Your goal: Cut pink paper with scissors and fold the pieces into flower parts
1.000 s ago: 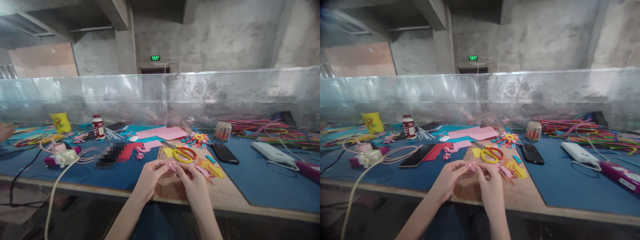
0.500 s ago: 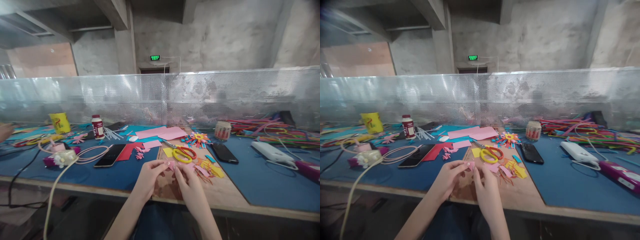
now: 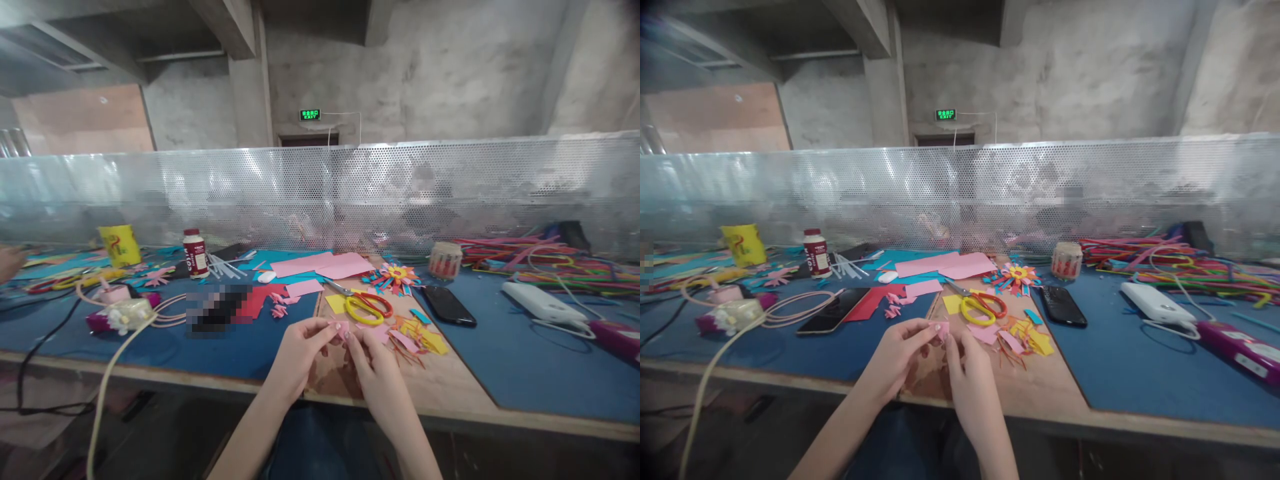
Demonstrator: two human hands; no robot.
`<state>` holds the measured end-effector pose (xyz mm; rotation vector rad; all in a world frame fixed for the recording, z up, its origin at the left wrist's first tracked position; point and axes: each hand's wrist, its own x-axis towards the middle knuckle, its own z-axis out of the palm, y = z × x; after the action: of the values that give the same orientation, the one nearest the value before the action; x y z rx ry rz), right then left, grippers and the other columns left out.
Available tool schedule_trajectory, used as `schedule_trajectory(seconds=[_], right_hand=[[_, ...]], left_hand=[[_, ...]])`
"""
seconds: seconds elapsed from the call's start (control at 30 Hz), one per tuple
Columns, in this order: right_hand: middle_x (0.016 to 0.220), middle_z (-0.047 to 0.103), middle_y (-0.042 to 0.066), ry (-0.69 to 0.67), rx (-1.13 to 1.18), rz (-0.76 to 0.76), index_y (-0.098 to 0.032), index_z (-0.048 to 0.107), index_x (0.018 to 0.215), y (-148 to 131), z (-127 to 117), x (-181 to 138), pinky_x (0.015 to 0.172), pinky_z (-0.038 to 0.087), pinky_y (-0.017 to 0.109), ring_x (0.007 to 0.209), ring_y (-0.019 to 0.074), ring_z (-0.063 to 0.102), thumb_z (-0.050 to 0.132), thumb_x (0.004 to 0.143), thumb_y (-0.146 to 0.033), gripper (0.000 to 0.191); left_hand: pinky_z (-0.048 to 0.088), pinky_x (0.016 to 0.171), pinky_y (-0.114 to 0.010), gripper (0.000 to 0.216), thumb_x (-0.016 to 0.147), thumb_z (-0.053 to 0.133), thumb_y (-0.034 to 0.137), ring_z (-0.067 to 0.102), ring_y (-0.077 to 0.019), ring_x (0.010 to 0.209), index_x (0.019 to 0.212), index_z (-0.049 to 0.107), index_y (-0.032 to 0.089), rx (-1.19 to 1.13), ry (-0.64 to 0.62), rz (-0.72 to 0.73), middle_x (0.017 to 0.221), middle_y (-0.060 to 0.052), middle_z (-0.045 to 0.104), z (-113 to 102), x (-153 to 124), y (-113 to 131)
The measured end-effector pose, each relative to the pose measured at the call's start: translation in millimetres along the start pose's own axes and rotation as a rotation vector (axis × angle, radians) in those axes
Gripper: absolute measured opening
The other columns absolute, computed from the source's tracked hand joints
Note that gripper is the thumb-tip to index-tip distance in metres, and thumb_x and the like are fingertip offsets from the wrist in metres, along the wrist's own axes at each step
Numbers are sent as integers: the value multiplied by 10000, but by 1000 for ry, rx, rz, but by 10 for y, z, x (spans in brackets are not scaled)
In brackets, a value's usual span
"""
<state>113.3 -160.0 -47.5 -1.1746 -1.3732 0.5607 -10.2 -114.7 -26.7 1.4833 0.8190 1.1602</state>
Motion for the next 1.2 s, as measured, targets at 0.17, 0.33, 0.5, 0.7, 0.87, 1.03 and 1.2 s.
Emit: schedule_trajectory(seconds=[0.17,0.33,0.5,0.7,0.87,1.03,1.2], right_hand=[[592,530,-2,32,-23,7,-173,537,731,39,17,1,511,380,229,543,139,496,414,848,-440,316],[554,502,-8,76,-56,-3,-175,527,676,82,24,2,492,365,233,518,136,463,420,833,-482,361],[642,600,34,80,30,2,-159,579,753,23,18,8,546,409,243,582,156,526,460,814,-479,347],[755,640,67,120,110,-25,-159,642,788,-19,-16,37,589,449,255,693,181,576,505,796,-438,311],[726,600,53,167,60,-56,-168,639,701,17,-37,33,604,435,257,691,170,547,513,799,-407,288],[836,626,72,178,98,-45,-177,657,797,-3,-23,23,651,459,276,811,200,566,518,798,-389,253],[849,624,71,171,70,-57,-173,621,798,30,-31,11,707,454,307,812,200,563,511,806,-354,213]], left_hand=[[390,575,-201,240,697,640,333,543,-136,671,819,699,136,-6,-16,11,728,-52,644,14,-12,14],[417,611,-203,215,669,670,303,562,-128,667,805,695,139,-38,-5,-7,733,-44,665,23,-3,-2],[447,683,-223,216,666,681,260,593,-134,704,828,650,122,-123,-1,-19,761,-53,675,18,-5,-19],[465,732,-284,351,668,692,284,632,-179,763,943,513,156,-96,-61,-4,786,-63,680,13,-53,1],[461,747,-289,312,663,692,315,631,-186,766,884,545,150,25,-66,42,758,-65,676,18,-53,4],[468,730,-280,256,651,698,327,629,-183,757,793,583,148,3,-59,42,771,-67,678,26,-48,1],[467,729,-275,230,663,687,325,630,-190,779,789,609,149,29,-87,68,796,-69,683,37,-53,0]])
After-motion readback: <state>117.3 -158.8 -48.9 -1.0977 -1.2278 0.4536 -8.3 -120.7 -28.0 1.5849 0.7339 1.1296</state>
